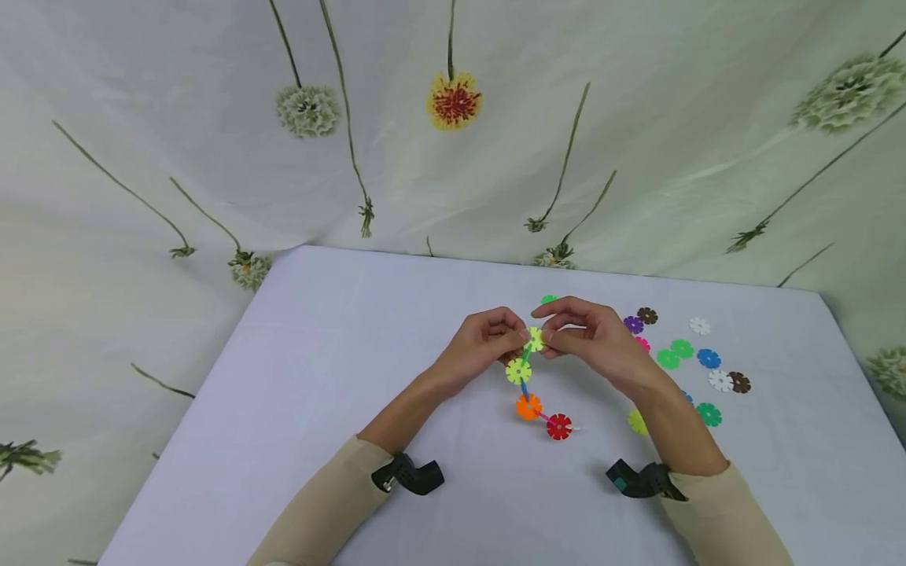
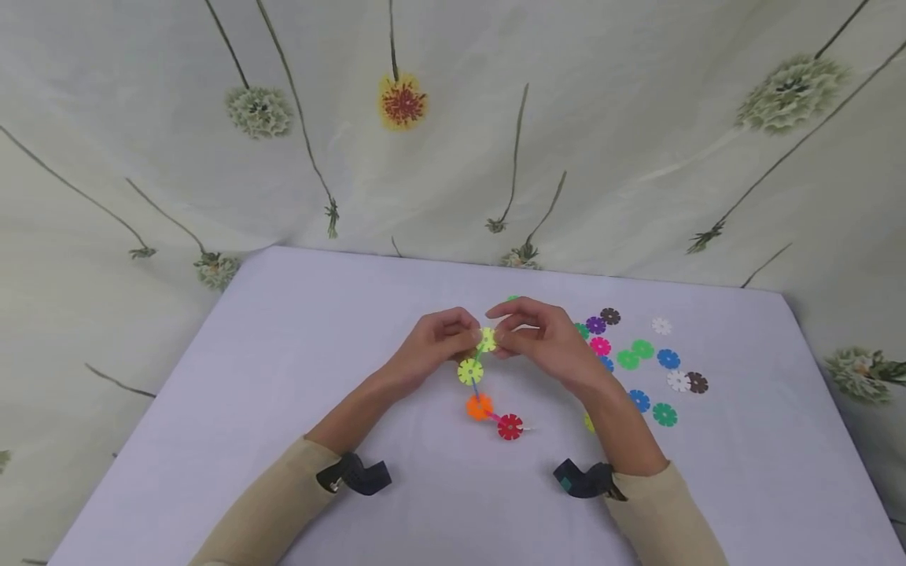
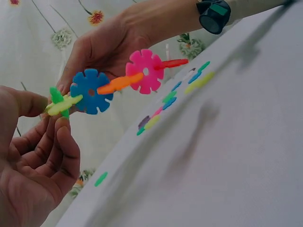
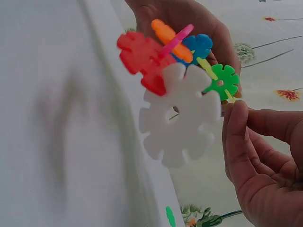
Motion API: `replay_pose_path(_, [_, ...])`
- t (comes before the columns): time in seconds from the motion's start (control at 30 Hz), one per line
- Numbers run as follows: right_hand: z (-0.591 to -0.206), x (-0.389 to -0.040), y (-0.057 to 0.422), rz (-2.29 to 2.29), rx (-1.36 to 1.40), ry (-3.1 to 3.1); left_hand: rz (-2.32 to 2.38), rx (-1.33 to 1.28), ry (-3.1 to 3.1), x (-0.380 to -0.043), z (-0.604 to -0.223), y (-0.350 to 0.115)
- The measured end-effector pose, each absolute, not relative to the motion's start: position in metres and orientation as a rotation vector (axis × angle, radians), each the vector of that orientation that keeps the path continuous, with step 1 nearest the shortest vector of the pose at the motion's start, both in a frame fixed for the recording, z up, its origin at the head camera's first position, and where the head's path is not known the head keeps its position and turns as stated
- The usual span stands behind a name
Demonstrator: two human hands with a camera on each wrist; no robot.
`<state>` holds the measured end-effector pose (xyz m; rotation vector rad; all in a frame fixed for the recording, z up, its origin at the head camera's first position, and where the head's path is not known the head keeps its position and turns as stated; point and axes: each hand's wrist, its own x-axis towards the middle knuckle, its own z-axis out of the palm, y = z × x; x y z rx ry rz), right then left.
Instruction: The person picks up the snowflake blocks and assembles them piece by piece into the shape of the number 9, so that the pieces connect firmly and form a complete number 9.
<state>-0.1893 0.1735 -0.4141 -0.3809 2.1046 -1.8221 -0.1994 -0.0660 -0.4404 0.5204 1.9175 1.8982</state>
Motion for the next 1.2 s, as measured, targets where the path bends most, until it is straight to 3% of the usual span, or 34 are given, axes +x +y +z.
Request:
replay_pose_path(0.4, [-0.409,-0.197,0.177,-1.675,-0.292,2.302,1.907,0.505,2.010,-0.201,-0.437,-0.069])
replay_pose_path(0.77, [-0.427,-0.255,0.177,-1.044,-0.236,2.737,1.921,0.446,1.953,-0.200,-0.434,-0.071])
replay_pose_path(0.97, [-0.434,-0.268,0.169,-0.783,-0.198,2.823,1.931,0.418,1.917,-0.197,-0.434,-0.071])
replay_pose_path(1.2, [-0.436,-0.270,0.167,-0.900,-0.210,2.822,1.929,0.404,1.942,-0.197,-0.434,-0.070])
